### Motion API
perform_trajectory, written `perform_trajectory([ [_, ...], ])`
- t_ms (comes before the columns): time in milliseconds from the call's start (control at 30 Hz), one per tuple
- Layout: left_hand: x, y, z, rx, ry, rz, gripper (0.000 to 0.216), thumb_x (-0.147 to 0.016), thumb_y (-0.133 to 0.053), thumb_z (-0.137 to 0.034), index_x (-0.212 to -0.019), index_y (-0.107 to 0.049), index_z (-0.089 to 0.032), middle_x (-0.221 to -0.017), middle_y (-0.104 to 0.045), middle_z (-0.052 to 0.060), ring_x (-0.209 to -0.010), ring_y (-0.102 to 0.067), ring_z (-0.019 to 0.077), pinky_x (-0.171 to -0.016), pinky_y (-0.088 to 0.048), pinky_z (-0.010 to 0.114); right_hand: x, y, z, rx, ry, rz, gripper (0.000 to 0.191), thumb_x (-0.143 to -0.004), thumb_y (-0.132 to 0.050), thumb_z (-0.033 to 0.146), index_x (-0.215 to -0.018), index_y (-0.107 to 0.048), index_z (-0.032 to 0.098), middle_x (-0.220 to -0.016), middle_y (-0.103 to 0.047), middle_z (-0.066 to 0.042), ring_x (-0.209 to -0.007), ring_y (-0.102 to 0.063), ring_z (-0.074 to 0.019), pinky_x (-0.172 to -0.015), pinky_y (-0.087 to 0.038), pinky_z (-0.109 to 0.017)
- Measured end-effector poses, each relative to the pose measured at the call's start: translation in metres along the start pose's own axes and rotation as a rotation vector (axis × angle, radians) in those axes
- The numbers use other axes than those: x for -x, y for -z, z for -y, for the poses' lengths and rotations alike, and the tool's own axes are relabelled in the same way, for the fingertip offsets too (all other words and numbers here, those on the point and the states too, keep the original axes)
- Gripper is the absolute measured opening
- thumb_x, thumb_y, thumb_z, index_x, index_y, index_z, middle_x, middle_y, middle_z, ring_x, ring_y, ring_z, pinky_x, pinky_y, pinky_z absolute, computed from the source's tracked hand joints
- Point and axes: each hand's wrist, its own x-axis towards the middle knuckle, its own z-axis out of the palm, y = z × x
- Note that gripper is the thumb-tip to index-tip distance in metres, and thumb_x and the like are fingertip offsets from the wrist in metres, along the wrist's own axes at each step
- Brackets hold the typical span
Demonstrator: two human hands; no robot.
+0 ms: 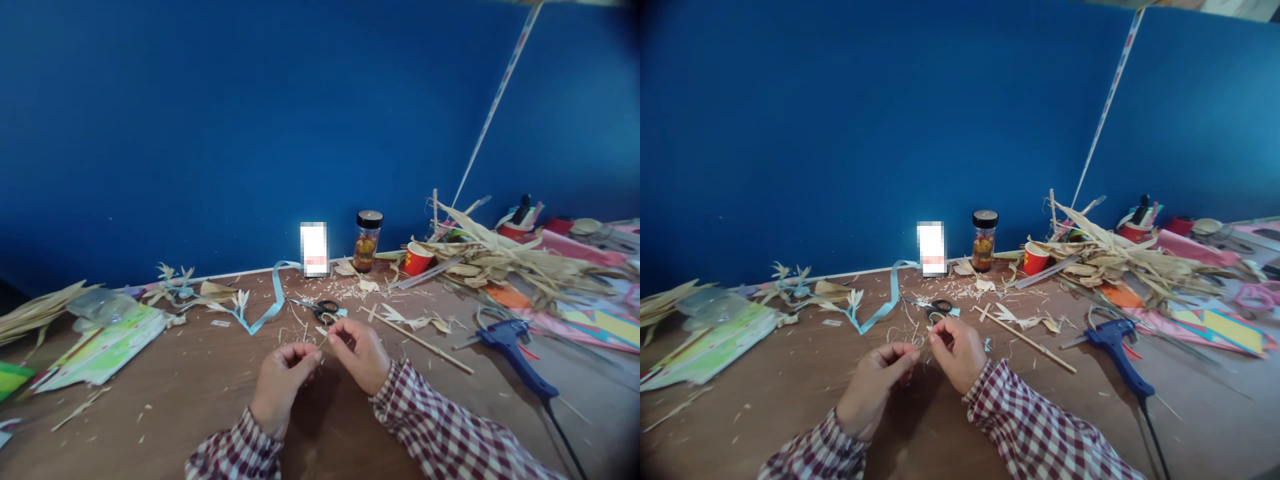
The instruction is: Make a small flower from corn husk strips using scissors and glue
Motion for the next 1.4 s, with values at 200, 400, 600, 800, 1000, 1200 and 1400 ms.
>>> perform_trajectory([
  [200, 0.003, 0.001, -0.009, 0.123, 0.159, -0.001, 0.023, -0.055, -0.072, -0.03, -0.065, -0.061, -0.012, -0.051, -0.055, -0.003, -0.046, -0.049, 0.0052, -0.048, -0.04, 0.017, -0.001, 0.0, -0.001, 0.002, 0.018, -0.045, 0.011, -0.079, -0.047, 0.023, -0.074, -0.054, 0.016, -0.061, -0.051, 0.002, -0.052, -0.042, -0.0085, -0.048, -0.033, -0.018],
  [400, 0.001, 0.002, -0.006, 0.208, 0.196, 0.014, 0.023, -0.054, -0.073, -0.026, -0.069, -0.061, -0.013, -0.053, -0.056, -0.003, -0.047, -0.05, 0.0052, -0.049, -0.041, 0.017, 0.001, -0.001, -0.003, -0.012, -0.004, -0.039, 0.012, -0.079, -0.047, 0.024, -0.075, -0.054, 0.016, -0.06, -0.05, 0.002, -0.051, -0.042, -0.0089, -0.048, -0.034, -0.019],
  [600, 0.003, 0.0, -0.002, -0.149, -0.157, -0.018, 0.014, -0.064, -0.064, -0.028, -0.07, -0.063, -0.015, -0.058, -0.058, 0.0, -0.053, -0.052, 0.0097, -0.051, -0.041, 0.02, 0.004, -0.01, -0.006, -0.181, -0.104, 0.059, 0.014, -0.078, -0.049, 0.027, -0.071, -0.054, 0.016, -0.055, -0.047, 0.004, -0.05, -0.04, -0.0076, -0.046, -0.031, -0.018],
  [800, 0.01, -0.002, -0.007, -0.6, -0.654, -0.077, 0.01, -0.071, -0.055, -0.019, -0.07, -0.065, -0.018, -0.069, -0.06, 0.003, -0.064, -0.056, 0.0141, -0.059, -0.043, 0.023, 0.003, -0.013, -0.01, -0.297, -0.17, 0.167, 0.018, -0.079, -0.049, 0.03, -0.07, -0.053, 0.015, -0.053, -0.046, 0.004, -0.047, -0.039, -0.0066, -0.043, -0.031, -0.017],
  [1000, 0.013, -0.002, -0.009, -0.717, -0.723, -0.088, 0.013, -0.073, -0.051, -0.017, -0.074, -0.064, -0.019, -0.07, -0.06, 0.004, -0.065, -0.056, 0.0148, -0.059, -0.043, 0.022, 0.003, -0.009, -0.006, -0.264, -0.143, 0.19, 0.015, -0.079, -0.048, 0.028, -0.074, -0.054, 0.016, -0.054, -0.048, 0.004, -0.046, -0.041, -0.0069, -0.042, -0.032, -0.017],
  [1200, 0.011, -0.001, -0.007, -0.79, -0.723, -0.095, 0.013, -0.074, -0.051, -0.018, -0.073, -0.063, -0.017, -0.069, -0.059, 0.004, -0.064, -0.056, 0.014, -0.059, -0.043, 0.021, 0.005, -0.009, -0.004, -0.127, -0.049, 0.141, 0.011, -0.079, -0.047, 0.022, -0.077, -0.057, 0.017, -0.062, -0.054, 0.002, -0.055, -0.047, -0.0094, -0.051, -0.038, -0.019],
  [1400, 0.009, 0.001, -0.006, -0.832, -0.711, -0.117, 0.012, -0.074, -0.051, -0.02, -0.07, -0.062, -0.017, -0.068, -0.058, 0.004, -0.063, -0.055, 0.0136, -0.058, -0.042, 0.021, 0.007, -0.01, 0.0, -0.069, -0.013, 0.124, 0.012, -0.076, -0.049, 0.019, -0.08, -0.06, 0.016, -0.07, -0.06, -0.001, -0.061, -0.053, -0.0113, -0.056, -0.042, -0.021],
])
